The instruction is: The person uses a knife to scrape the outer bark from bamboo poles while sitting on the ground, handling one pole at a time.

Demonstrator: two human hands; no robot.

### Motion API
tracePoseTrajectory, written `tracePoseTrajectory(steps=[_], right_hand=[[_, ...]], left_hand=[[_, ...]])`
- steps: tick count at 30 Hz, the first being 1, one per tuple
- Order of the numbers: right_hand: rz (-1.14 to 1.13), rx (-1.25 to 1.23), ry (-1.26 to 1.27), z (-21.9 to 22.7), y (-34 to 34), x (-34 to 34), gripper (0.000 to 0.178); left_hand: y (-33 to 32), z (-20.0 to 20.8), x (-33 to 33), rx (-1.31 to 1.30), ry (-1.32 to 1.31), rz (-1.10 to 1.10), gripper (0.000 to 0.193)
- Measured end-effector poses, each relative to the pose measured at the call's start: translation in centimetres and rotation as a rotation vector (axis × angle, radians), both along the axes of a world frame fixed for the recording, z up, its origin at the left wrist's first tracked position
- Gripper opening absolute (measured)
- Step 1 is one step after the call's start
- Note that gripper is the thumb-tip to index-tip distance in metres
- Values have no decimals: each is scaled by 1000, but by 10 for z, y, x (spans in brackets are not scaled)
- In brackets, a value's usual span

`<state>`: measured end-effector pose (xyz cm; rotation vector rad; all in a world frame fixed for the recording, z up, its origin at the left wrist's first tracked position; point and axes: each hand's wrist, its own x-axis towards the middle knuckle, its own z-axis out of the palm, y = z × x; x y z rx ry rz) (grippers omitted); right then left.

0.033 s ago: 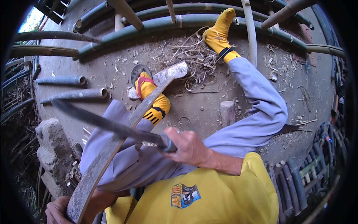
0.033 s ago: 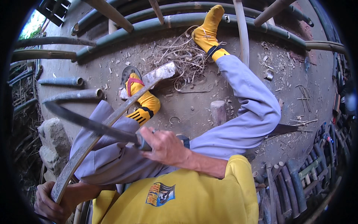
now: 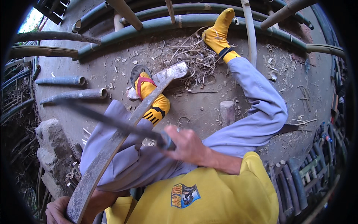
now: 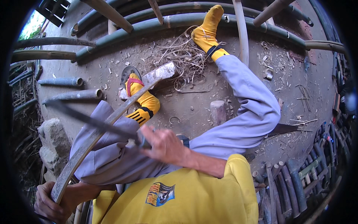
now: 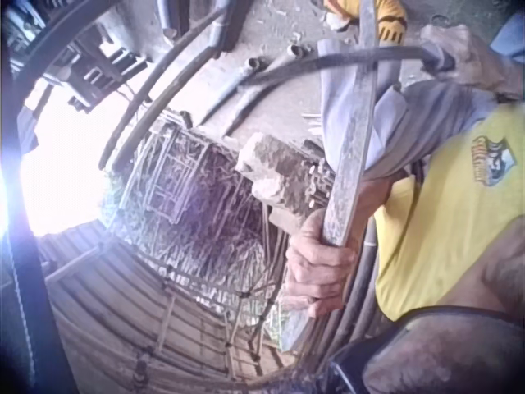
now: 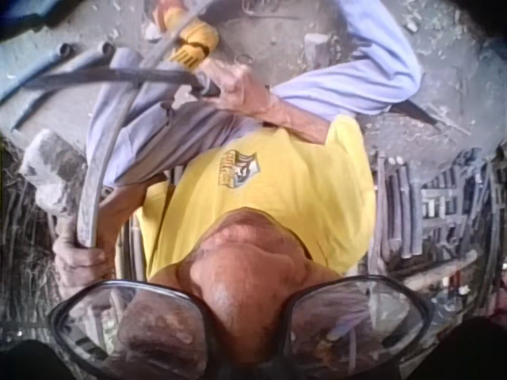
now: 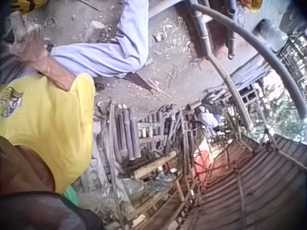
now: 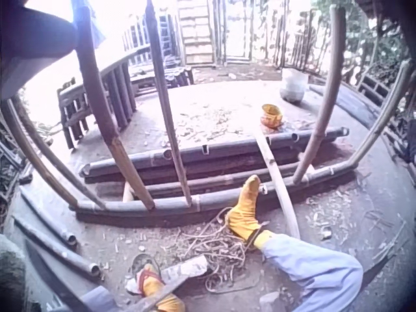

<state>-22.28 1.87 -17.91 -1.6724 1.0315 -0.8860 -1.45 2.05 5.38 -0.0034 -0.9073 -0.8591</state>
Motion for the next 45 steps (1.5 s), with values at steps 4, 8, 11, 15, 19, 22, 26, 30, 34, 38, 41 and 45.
tracePoseTrajectory(steps=[4, 8, 11, 15, 19, 22, 26, 30, 34, 38, 41, 45], right_hand=[[-189, 560, 176, -130, -20, -16, 35], [-212, 553, 363, -178, -32, -39, 40], [-181, 600, 277, -166, -31, -27, 43], [-169, 531, 275, -149, -19, -24, 45], [-166, 414, 162, -77, -10, -35, 42], [-67, 344, 72, -10, 0, -26, 41], [20, 67, -35, 61, 18, -11, 41], [43, -29, 53, 87, 17, -8, 40], [-35, 234, 189, 11, -9, -17, 37], [35, 281, 135, 33, -3, -18, 37], [-9, 20, 44, 44, 12, -10, 39], [-94, 455, 184, -40, -21, -28, 38]], left_hand=[[-28, -9, -31, 40, -440, 104, 21], [-2, 13, 19, 88, -274, 231, 13], [-23, 12, 7, 56, -384, 505, 26], [-25, 8, -12, 231, -531, 771, 56], [-25, 2, -4, 321, -420, 583, 42], [-16, 9, 6, 191, -518, 229, 39], [-15, 2, -14, 213, -560, 247, 32], [-2, -1, -30, 159, -564, 240, 30], [1, -1, -37, 168, -574, 278, 28], [-1, -1, -34, 190, -519, 329, 27], [3, 0, -34, 213, -508, 321, 26], [1, 2, -38, 200, -506, 319, 28]])
